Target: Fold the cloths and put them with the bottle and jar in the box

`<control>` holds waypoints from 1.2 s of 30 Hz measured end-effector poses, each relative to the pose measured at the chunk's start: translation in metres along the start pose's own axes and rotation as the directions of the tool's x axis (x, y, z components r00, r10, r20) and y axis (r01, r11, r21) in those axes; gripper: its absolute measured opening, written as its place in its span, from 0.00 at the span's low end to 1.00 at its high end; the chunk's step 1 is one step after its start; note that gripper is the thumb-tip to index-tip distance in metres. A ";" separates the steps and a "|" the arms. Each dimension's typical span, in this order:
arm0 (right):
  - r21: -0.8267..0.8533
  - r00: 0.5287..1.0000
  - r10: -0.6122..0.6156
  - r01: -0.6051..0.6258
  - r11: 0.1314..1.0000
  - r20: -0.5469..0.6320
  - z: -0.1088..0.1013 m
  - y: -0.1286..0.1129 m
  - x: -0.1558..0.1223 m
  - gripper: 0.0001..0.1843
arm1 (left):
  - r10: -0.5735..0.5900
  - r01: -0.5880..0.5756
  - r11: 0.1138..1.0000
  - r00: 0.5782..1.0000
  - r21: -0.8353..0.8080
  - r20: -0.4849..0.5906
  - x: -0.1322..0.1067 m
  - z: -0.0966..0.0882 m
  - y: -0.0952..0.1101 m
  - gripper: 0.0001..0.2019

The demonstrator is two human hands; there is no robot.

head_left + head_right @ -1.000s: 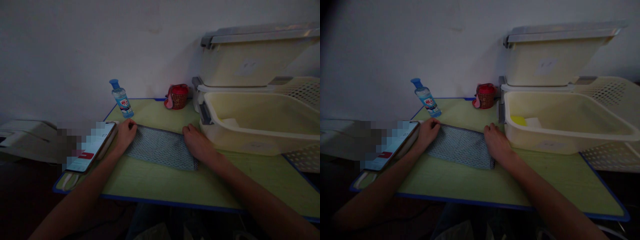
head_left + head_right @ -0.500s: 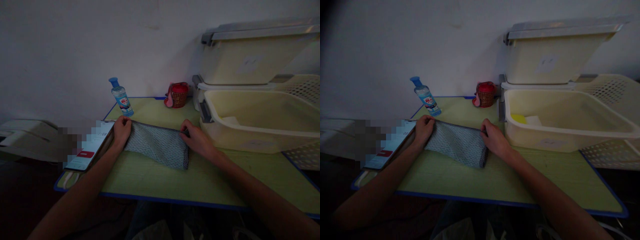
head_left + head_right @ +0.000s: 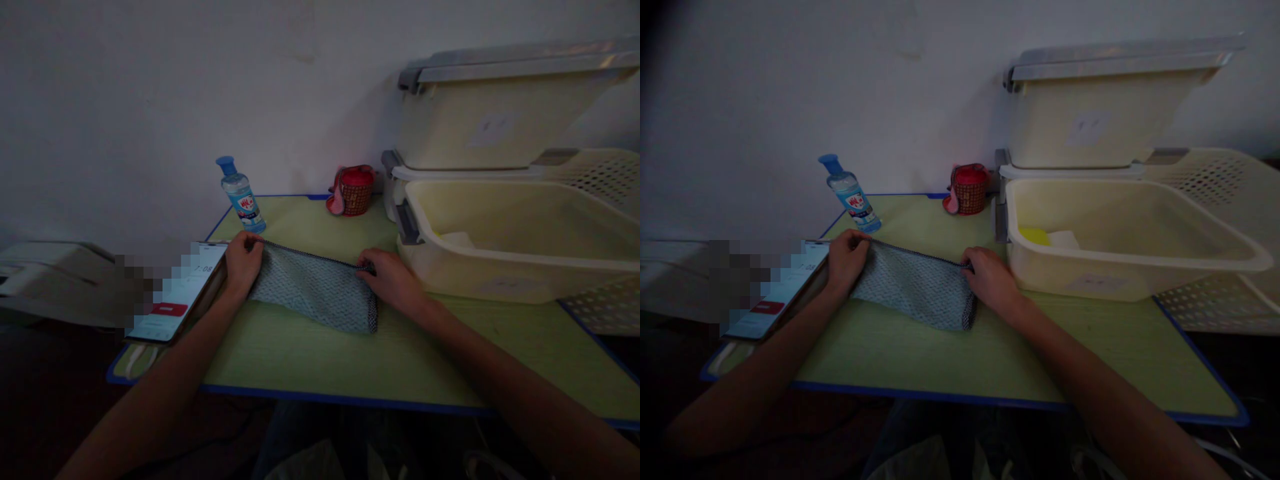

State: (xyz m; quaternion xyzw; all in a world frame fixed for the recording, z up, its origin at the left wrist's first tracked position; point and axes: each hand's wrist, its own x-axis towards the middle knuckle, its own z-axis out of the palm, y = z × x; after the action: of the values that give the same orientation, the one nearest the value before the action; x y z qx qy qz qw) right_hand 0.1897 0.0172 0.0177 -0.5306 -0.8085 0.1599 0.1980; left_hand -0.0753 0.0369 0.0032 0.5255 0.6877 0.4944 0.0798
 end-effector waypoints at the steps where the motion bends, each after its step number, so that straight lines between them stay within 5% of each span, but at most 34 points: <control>1: -0.024 1.000 -0.012 0.012 1.000 0.004 -0.001 -0.001 -0.001 0.03 | 0.017 -0.017 1.000 1.000 0.013 -0.004 -0.001 -0.001 0.001 0.04; 12: -0.062 0.976 -0.050 0.038 0.997 -0.213 -0.008 -0.015 -0.008 0.06 | 0.159 -0.152 0.977 0.987 0.153 -0.035 -0.005 -0.005 0.004 0.05; 20: -0.171 0.975 -0.091 0.056 0.984 -0.201 -0.014 -0.017 -0.010 0.08 | 0.018 -0.010 0.996 0.996 0.090 -0.091 -0.008 -0.009 0.010 0.07; 29: -0.170 0.947 -0.181 0.139 0.976 -0.265 -0.013 -0.018 -0.012 0.08 | 0.134 -0.142 0.989 0.979 -0.041 -0.152 -0.006 -0.007 0.010 0.08; 36: -0.386 0.953 -0.201 0.102 0.917 -0.225 -0.014 -0.022 -0.014 0.09 | 0.238 -0.214 0.961 0.962 0.176 -0.131 -0.007 -0.009 0.008 0.07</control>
State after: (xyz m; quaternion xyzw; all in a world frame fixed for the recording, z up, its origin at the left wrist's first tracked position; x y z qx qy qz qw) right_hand 0.1844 -0.0029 0.0381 -0.5099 -0.8300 -0.0823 0.2106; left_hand -0.0729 0.0259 0.0107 0.5666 0.6647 0.4817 -0.0718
